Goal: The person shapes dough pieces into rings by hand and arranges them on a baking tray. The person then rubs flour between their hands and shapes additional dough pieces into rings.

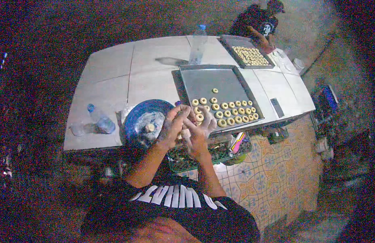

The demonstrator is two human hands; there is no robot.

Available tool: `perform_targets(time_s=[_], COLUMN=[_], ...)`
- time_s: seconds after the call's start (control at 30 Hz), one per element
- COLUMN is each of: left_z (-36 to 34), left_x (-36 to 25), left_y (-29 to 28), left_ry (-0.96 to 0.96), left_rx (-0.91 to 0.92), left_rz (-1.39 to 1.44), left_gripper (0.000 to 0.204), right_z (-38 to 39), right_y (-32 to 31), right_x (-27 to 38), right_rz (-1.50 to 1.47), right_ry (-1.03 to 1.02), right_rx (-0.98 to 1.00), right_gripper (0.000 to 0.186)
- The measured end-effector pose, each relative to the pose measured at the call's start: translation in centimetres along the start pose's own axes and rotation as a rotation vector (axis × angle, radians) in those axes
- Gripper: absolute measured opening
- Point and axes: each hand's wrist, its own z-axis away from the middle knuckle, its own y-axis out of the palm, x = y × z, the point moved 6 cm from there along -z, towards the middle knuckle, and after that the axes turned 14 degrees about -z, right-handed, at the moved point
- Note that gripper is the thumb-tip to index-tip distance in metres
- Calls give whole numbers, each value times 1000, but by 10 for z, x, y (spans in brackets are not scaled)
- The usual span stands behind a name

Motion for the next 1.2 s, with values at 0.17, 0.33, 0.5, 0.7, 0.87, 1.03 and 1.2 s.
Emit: perform_targets(time_s=[0.17, 0.33, 0.5, 0.7, 0.87, 1.03, 1.2], left_z=[-7, 7, 2, 13, 13, 20, 26], left_x=[2, -19, -4, 2, 7, -5, -8], left_y=[-5, -10, -25, -48, -72, -83, -94], left_ry=[226, 217, 177, -21, 52, 45, 134], left_rx=[-84, -98, -91, -12, -79, -270, -312], left_rz=[-63, -298, -81, 230, 106, -187, -194], left_gripper=[21, 24, 24, 22, 28, 28, 32], right_z=[0, 4, -4, -24, -18, -20, -20], right_y=[27, 50, 53, 36, 70, 80, 96], right_x=[-22, -9, -24, -16, -48, -36, -36], right_rz=[-628, -2282, -1242, -690, -1409, -1241, -1253], right_ry=[209, 829, 312, 53, 503, 536, 554], right_rx=[30, -4, -69, 52, 26, 184, 227], right_gripper=[61, 76, 72, 50, 44, 26, 28])
